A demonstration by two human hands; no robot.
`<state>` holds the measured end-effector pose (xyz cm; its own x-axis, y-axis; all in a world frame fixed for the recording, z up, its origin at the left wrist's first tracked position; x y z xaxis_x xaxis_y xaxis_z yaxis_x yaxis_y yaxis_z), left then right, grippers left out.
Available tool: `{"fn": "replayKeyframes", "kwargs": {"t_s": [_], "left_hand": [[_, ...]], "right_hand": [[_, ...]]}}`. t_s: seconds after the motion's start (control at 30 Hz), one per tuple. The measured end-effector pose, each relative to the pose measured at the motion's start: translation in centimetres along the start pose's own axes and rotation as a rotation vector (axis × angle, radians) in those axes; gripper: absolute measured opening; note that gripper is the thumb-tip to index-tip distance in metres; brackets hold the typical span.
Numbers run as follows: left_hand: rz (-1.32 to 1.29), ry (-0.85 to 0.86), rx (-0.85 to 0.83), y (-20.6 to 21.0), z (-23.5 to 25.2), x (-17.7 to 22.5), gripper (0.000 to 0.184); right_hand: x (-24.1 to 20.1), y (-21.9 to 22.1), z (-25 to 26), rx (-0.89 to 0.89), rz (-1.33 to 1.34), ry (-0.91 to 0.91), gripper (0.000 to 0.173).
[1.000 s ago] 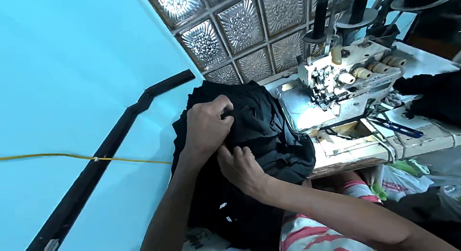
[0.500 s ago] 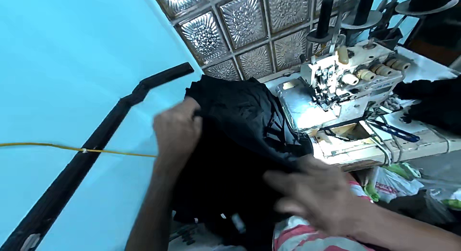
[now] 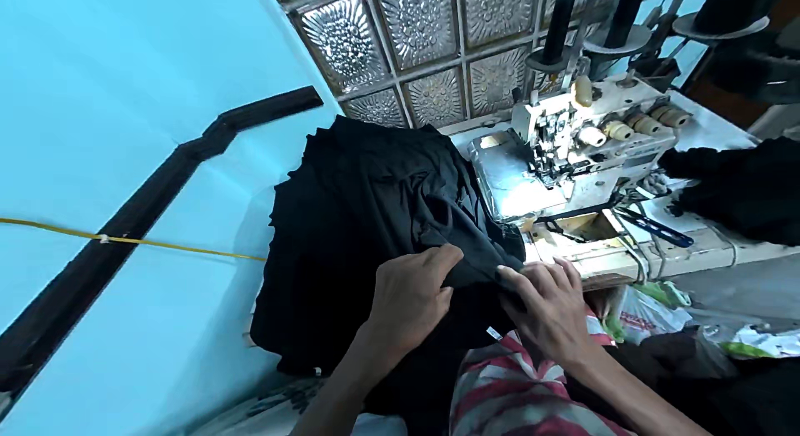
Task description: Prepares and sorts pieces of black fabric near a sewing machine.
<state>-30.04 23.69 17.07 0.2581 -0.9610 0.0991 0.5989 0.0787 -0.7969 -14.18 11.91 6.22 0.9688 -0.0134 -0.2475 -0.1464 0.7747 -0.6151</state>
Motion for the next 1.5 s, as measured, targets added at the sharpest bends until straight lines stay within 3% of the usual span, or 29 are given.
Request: {"fn": "replayKeyframes", "kwargs": {"t_s": [0.17, 0.27, 0.33, 0.43, 0.53, 0.67, 0.73, 0.83, 0.93, 1.03, 1.13, 1.27, 1.4, 1.5], "left_hand": [[-0.011, -0.061, 0.039, -2.2, -1.5, -2.2, 0.013], [-0.335, -0.099, -0.006, -2.1, -3.2, -5.0, 0.015], [-0.612, -0.153, -0.012, -1.6, -3.8, -5.6, 0.019], [-0.719, -0.326, 0.110, -1.0, -4.4, -4.0, 0.020], [-0.465, -0.356, 0.202, -0.5, -4.6, -1.6, 0.026], [0.097, -0.440, 0.096, 3.5, -6.2, -0.7, 0.022], [0.226, -0.465, -0.018, 7.5, -8.1, -1.2, 0.019], [0.352, -0.396, 0.021, 10.5, -9.6, -1.6, 0.023], [0.287, -0.416, -0.018, 9.8, -9.3, -1.5, 0.021], [0.158, -0.436, -0.104, 8.3, -8.5, -1.1, 0.020], [0.094, -0.391, -0.060, 7.3, -7.8, -0.3, 0.026], [-0.021, -0.343, -0.021, 7.1, -7.0, 1.0, 0.027], [-0.203, -0.242, -0.018, 7.1, -5.8, 3.0, 0.023], [-0.249, -0.171, -0.040, 7.7, -5.1, 4.1, 0.021]], "right_hand": [[5.6, -2.0, 3.5, -0.054, 0.438, 0.203, 0.019], [8.2, -2.9, 4.4, -0.189, 0.921, 0.204, 0.013], [7.6, -2.8, 4.6, -0.274, 1.040, 0.280, 0.022], [5.5, -2.0, 4.6, -0.190, 0.800, 0.273, 0.027], [3.7, -2.5, 4.0, -0.082, 0.485, 0.231, 0.032], [2.6, -0.4, 1.1, -0.237, 0.193, 0.318, 0.023], [2.8, 2.5, -0.8, -0.314, 0.069, 0.312, 0.027], [2.9, 4.4, -1.8, -0.244, -0.044, 0.171, 0.031], [3.4, 3.2, -1.2, -0.433, 0.046, 0.184, 0.032], [5.0, 0.1, -0.5, -0.652, 0.320, 0.241, 0.041], [7.5, -4.6, -1.6, -0.550, 0.466, 0.251, 0.041], [11.1, -8.9, -6.8, -0.515, 0.361, 0.515, 0.029], [11.2, -7.8, -12.9, -0.837, 0.266, 0.598, 0.016], [10.7, -4.2, -15.8, -1.060, 0.205, 0.529, 0.022]]}}
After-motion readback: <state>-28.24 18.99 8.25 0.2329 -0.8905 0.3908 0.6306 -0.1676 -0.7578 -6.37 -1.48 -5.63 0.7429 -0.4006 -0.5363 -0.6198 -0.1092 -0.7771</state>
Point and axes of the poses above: each hand's wrist, its own z-axis towards the middle knuckle, its own y-axis out of the palm, x = y × z, the point moved 2 cm from there along z, towards the middle knuckle, and after that the axes turned 2 degrees about -x, right-handed, at the moved point
